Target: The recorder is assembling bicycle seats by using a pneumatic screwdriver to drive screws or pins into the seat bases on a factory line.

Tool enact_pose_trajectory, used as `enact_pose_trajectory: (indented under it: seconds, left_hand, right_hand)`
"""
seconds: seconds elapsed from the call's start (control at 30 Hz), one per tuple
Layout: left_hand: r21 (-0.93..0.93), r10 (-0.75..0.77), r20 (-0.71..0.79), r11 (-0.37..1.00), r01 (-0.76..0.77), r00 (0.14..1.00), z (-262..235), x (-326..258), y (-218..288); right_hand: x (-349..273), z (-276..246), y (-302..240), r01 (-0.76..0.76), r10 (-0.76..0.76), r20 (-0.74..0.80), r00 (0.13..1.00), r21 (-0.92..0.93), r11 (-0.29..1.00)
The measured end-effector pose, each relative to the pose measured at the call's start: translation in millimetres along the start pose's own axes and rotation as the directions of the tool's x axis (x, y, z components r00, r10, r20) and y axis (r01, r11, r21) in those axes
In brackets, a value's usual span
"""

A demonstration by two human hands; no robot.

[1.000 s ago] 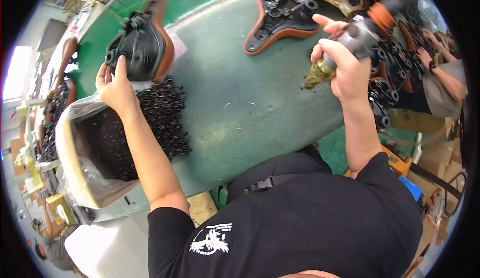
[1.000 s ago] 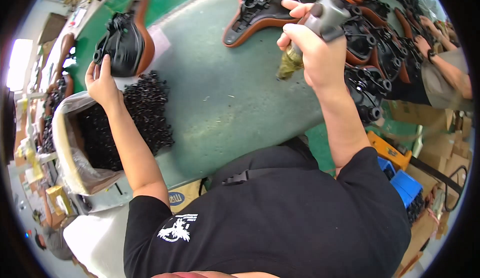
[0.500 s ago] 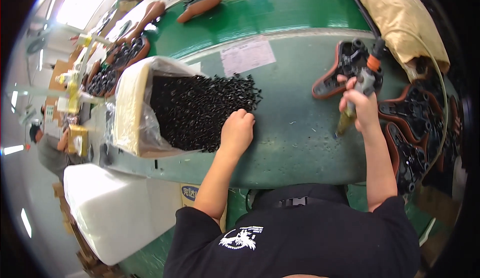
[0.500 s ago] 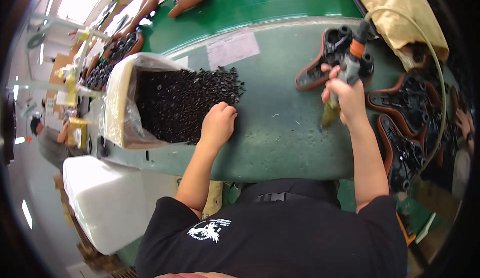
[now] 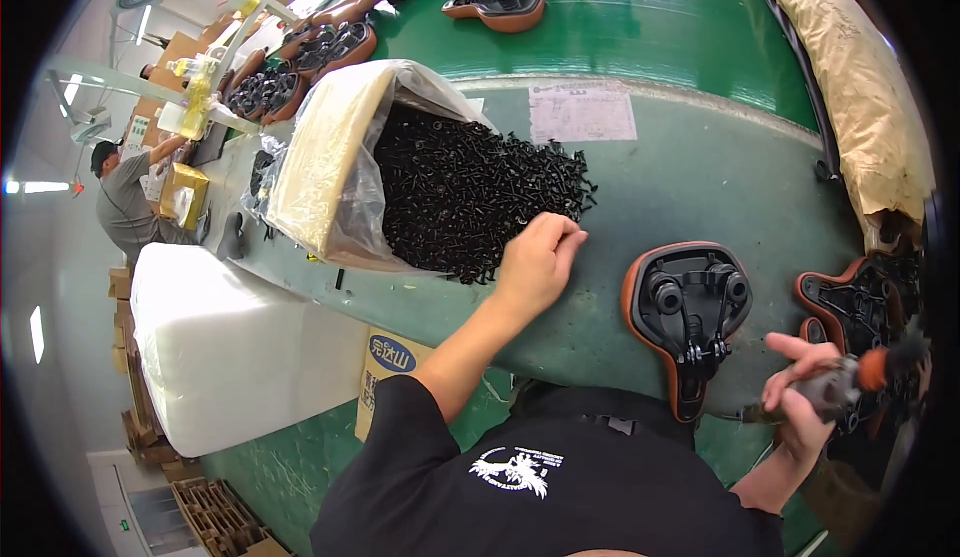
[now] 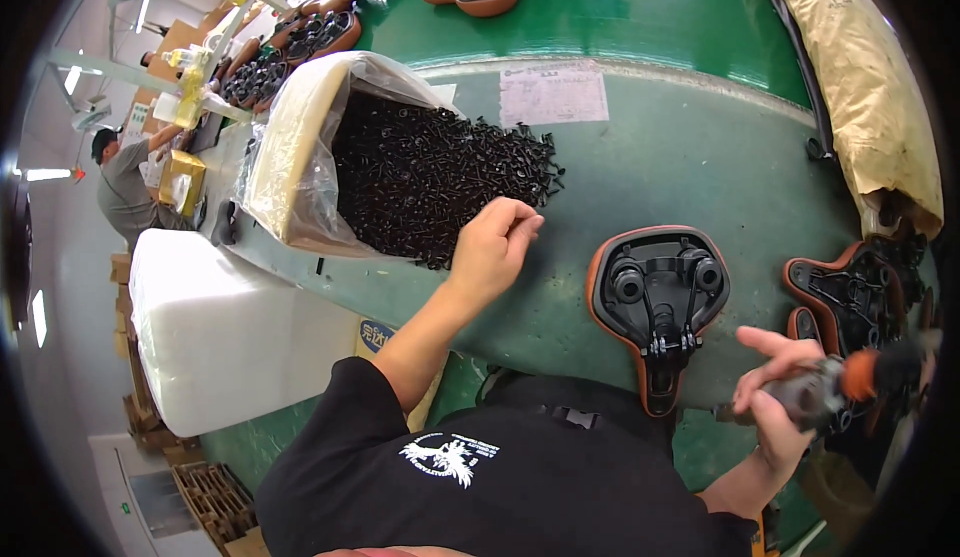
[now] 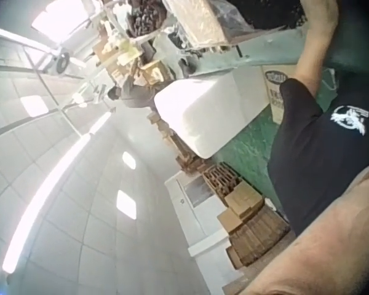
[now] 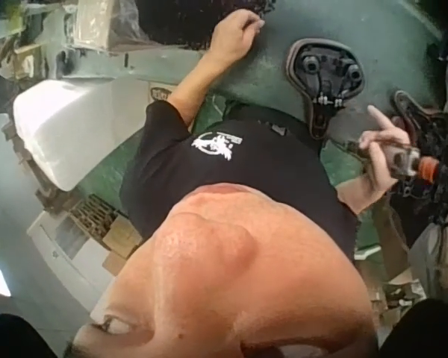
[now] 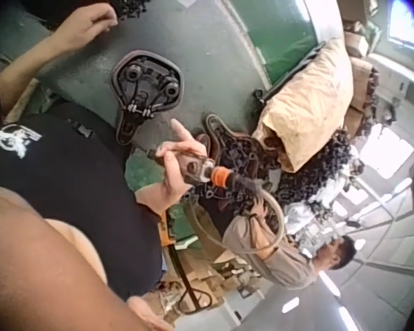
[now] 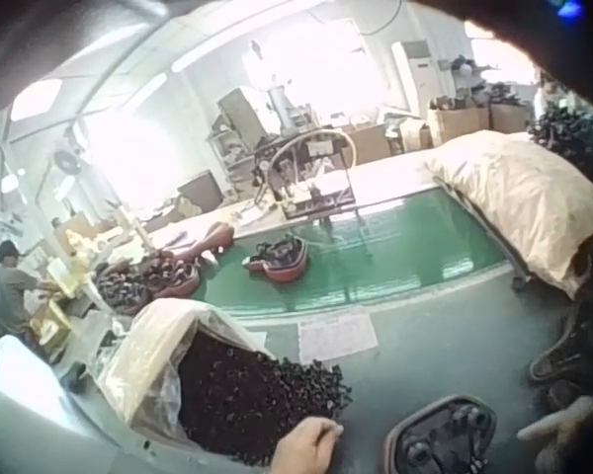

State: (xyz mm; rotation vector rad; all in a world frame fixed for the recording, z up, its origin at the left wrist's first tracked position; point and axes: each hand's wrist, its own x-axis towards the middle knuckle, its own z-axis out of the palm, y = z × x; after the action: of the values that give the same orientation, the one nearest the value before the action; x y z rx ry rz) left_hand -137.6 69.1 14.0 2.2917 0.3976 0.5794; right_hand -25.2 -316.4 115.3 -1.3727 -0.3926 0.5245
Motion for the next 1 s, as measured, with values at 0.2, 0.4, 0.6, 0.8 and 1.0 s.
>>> enact_pose_trajectory:
  seconds: [0.2, 0.4, 0.6, 0.8, 1.0]
  left_hand:
    - [-0.72, -0.097, 0.694, -0.084, 0.689, 0.714, 34, -39, 82]
    - [-0.751, 0.08, 0.626, -0.208, 0.627, 0.776, 49, -58, 91]
    - [-0.877, 0.107, 0.475, -0.021, 0.48, 0.873, 58, -49, 93]
    - [-0.817, 0.434, 0.311, 0.577, 0.004, 0.845, 48, -24, 73]
    - [-0.259, 0.469, 0.034, 0.857, -0.446, 0.882, 46, 0, 34]
  right_hand:
    - [42, 74, -7, 0.577, -0.639, 0.116, 0.76, 0.33, 0.747]
    - [49, 94, -12, 0.626, -0.701, 0.145, 0.699, 0.352, 0.697]
    - [41, 87, -21, 0.567, -0.639, 0.175, 0.749, 0.33, 0.755]
    - [60, 67, -18, 0.521, -0.661, 0.453, 0.599, 0.406, 0.75]
    - [47, 65, -15, 0.632, -0.648, 0.315, 0.694, 0.164, 0.757]
